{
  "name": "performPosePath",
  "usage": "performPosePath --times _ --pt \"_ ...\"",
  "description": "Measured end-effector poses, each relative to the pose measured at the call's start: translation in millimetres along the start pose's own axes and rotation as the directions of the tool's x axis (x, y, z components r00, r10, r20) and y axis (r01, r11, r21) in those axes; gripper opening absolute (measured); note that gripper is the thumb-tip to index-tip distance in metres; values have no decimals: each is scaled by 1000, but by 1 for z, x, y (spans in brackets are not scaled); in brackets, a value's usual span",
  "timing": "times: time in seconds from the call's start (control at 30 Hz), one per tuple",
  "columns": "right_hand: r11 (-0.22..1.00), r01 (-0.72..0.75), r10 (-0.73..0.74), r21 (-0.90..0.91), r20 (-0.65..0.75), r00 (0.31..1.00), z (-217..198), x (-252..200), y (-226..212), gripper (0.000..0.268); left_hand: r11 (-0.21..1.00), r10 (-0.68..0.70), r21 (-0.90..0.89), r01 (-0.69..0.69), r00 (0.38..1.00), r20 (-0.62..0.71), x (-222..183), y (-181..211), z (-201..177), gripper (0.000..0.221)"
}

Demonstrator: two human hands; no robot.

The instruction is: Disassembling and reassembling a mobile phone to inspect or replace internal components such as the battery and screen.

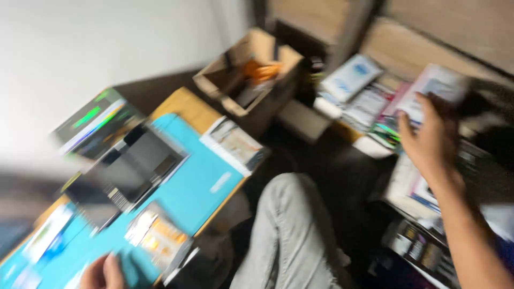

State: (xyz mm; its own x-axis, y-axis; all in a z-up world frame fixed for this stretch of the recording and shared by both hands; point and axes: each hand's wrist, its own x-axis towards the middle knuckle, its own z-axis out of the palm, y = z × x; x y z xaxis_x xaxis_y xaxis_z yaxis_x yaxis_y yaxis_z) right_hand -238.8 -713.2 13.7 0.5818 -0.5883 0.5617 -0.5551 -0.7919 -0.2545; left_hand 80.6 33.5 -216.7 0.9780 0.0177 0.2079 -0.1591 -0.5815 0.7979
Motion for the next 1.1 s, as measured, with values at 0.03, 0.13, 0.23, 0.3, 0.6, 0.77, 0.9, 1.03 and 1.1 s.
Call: performPosePath --times 0.03,0.13,0.23,0.3,0.6,0.77,0.9,1.03,1.1 --pt "998 42 -43 43 20 999 1 4 -29 49 999 -32 23 33 998 -50 -1 60 3 25" --pt "922 347 -342 169 -61 938 -2 5 -125 46 989 120 103 -102 973 -196 -30 200 -15 6" --pt "787 260 -335 560 32 942 2 -16 -236 36 987 155 87 -138 957 -245 -28 235 -18 6" --pt "644 103 -332 758 156 930 -1 -37 -309 30 986 168 67 -156 952 -255 -27 247 -20 4" --pt "785 185 -571 592 574 586 33 -123 -449 92 986 150 -22 -163 945 -289 -27 251 -31 7" --pt "860 282 -507 425 652 563 41 -145 -471 109 985 129 -72 -155 952 -278 -26 249 -38 7" --pt "846 363 -533 391 594 603 49 -151 -469 105 983 131 -88 -158 958 -255 -26 245 -41 8" --pt "846 338 -529 412 577 623 58 -150 -463 105 984 134 -82 -160 956 -261 -25 241 -43 9" --pt "852 319 -517 414 577 632 57 -148 -463 102 982 135 -97 -164 958 -254 -26 242 -45 9"
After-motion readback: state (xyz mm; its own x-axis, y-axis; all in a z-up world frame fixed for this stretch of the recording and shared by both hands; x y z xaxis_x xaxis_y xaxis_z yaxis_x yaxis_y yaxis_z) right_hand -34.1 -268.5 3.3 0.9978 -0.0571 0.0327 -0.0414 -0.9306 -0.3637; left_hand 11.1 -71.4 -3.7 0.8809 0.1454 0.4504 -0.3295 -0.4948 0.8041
